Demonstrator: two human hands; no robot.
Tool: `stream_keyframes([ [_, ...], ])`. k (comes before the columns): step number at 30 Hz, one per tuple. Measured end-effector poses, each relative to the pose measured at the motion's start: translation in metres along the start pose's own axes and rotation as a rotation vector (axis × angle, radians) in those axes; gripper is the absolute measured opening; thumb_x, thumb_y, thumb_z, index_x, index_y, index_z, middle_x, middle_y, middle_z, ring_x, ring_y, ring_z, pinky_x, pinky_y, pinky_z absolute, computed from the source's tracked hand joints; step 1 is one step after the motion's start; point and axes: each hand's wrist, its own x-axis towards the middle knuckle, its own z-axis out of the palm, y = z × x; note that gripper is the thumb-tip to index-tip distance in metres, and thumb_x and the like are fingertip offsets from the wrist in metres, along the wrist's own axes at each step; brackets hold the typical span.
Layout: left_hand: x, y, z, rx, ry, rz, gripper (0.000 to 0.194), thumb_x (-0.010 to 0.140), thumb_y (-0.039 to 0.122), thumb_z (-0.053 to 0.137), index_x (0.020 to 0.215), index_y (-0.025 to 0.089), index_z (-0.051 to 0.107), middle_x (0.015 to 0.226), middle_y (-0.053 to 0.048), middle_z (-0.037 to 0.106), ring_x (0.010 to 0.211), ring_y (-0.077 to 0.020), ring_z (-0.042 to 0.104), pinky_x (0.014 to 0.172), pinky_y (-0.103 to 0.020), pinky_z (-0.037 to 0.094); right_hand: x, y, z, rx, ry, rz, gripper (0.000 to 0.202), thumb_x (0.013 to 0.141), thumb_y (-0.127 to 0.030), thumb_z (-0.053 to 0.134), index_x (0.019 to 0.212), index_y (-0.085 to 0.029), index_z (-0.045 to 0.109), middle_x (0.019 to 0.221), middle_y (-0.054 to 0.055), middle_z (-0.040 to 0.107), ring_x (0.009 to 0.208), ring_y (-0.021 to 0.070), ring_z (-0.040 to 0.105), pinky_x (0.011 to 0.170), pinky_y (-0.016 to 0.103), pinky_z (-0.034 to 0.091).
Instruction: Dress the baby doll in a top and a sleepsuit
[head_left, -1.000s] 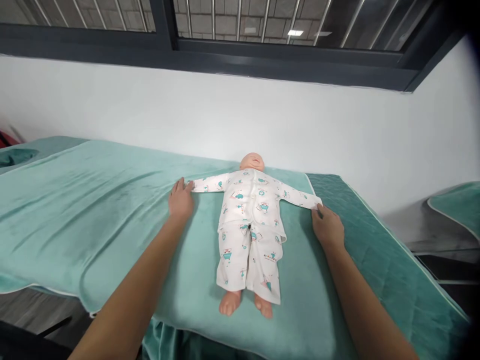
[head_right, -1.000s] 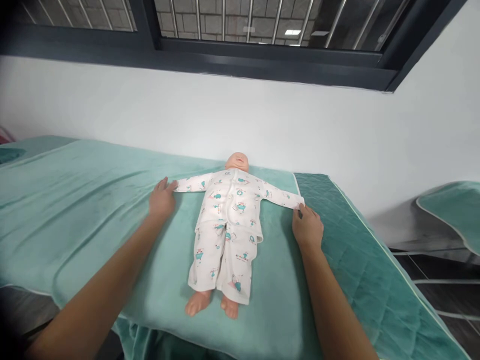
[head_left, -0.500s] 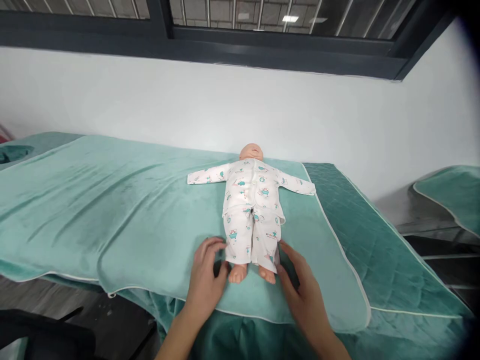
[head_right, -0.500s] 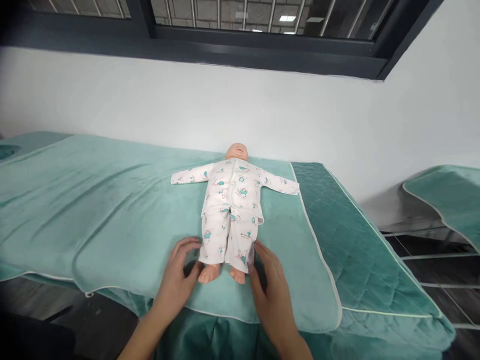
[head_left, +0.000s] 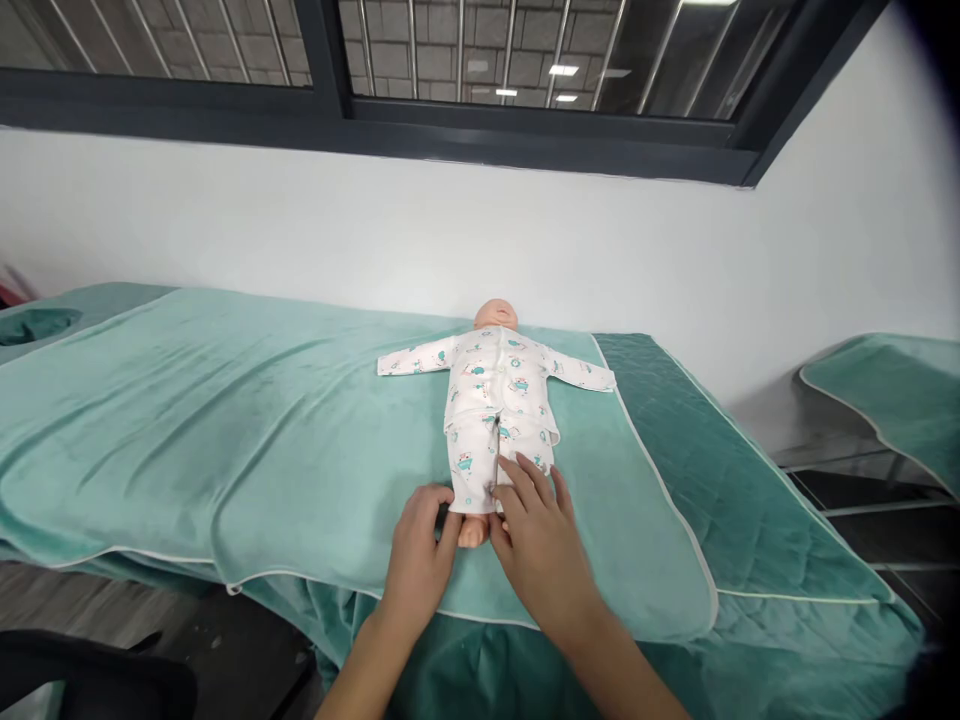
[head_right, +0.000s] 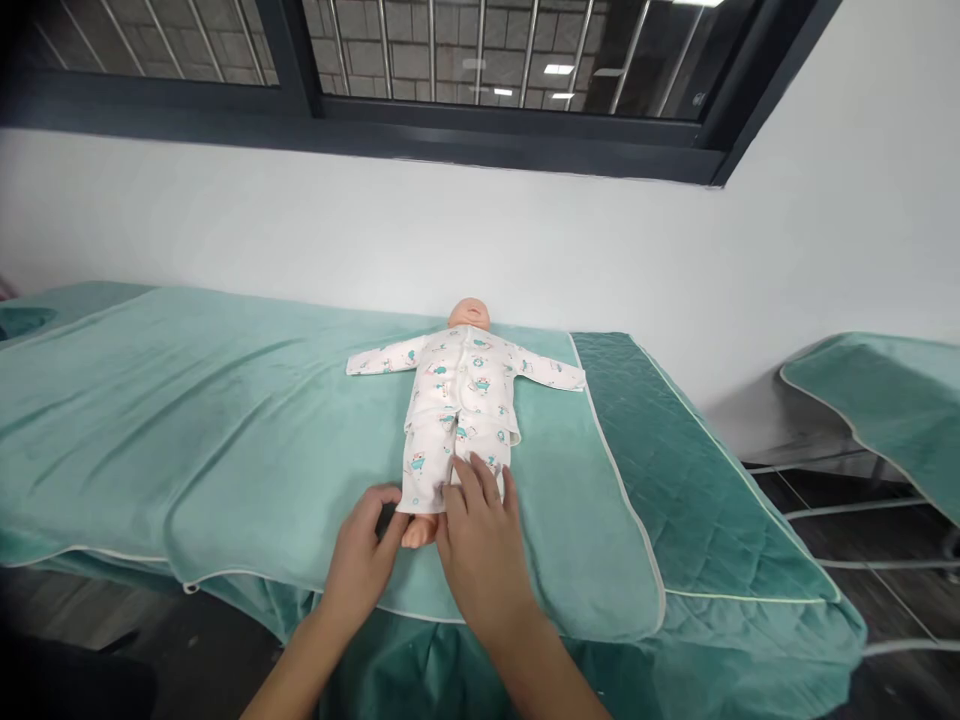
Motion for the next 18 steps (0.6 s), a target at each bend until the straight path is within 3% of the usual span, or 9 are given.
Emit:
stream_keyframes([
  [4, -0.005, 0.007, -0.011, -0.036, -0.006, 0.006, 0.012, 0.095, 0.032, 0.049, 0.095, 0.027, 0.059, 0.094, -0.003, 0.066, 0.090, -0.0223, 0.062, 0.080, -0.036, 0.048, -0.001, -0.005, 0.000, 0.054, 0.063, -0.004, 0.015, 0.090, -0.014, 0.050, 0.093, -0.024, 0.060, 0.135, 0.004, 0.061, 0.136, 0.0278, 0.043, 0.116, 0.059, 0.025],
  [8, -0.013, -0.007, -0.017, 0.080, 0.050, 0.092, 0.010, 0.094, 0.025, 0.049, 0.096, 0.025, 0.059, 0.091, -0.003, 0.063, 0.089, -0.0211, 0.060, 0.080, -0.035, 0.048, -0.012, -0.007, -0.007, 0.113, 0.109, -0.057, 0.012, 0.088, -0.014, 0.053, 0.090, -0.024, 0.059, 0.132, 0.003, 0.061, 0.134, 0.0272, 0.044, 0.116, 0.058, 0.024],
  [10, -0.020, -0.018, -0.014, 0.126, 0.072, 0.098, 0.012, 0.093, 0.021, 0.049, 0.099, 0.023, 0.058, 0.093, -0.004, 0.062, 0.089, -0.0204, 0.059, 0.080, -0.035, 0.048, -0.022, -0.003, -0.007, 0.142, 0.116, -0.060, 0.018, 0.091, -0.013, 0.050, 0.099, -0.025, 0.060, 0.134, 0.004, 0.058, 0.134, 0.0265, 0.044, 0.116, 0.058, 0.025],
  [12, -0.027, -0.023, -0.008, 0.148, 0.119, 0.114, 0.016, 0.092, 0.017, 0.049, 0.106, 0.022, 0.057, 0.101, -0.006, 0.060, 0.097, -0.0205, 0.058, 0.084, -0.036, 0.049, -0.034, 0.007, -0.005, 0.196, 0.118, -0.021, 0.032, 0.093, -0.011, 0.045, 0.119, -0.027, 0.057, 0.140, 0.006, 0.052, 0.135, 0.0251, 0.042, 0.115, 0.055, 0.030],
  [15, -0.036, -0.011, 0.001, 0.175, 0.226, 0.237, 0.026, 0.091, 0.012, 0.048, 0.114, 0.022, 0.055, 0.118, -0.010, 0.054, 0.114, -0.0221, 0.053, 0.094, -0.040, 0.048, -0.051, 0.024, 0.003, 0.282, 0.172, 0.128, 0.047, 0.095, -0.012, 0.042, 0.139, -0.025, 0.043, 0.141, 0.011, 0.047, 0.132, 0.0239, 0.045, 0.106, 0.046, 0.044],
  [18, -0.034, 0.015, 0.010, 0.267, 0.182, 0.371, 0.031, 0.088, 0.009, 0.052, 0.116, 0.021, 0.056, 0.131, -0.012, 0.048, 0.128, -0.0264, 0.045, 0.104, -0.047, 0.043, -0.058, 0.035, 0.013, 0.304, 0.204, 0.271, 0.039, 0.092, -0.019, 0.051, 0.131, -0.022, 0.046, 0.130, 0.013, 0.052, 0.121, 0.0257, 0.051, 0.097, 0.044, 0.049],
])
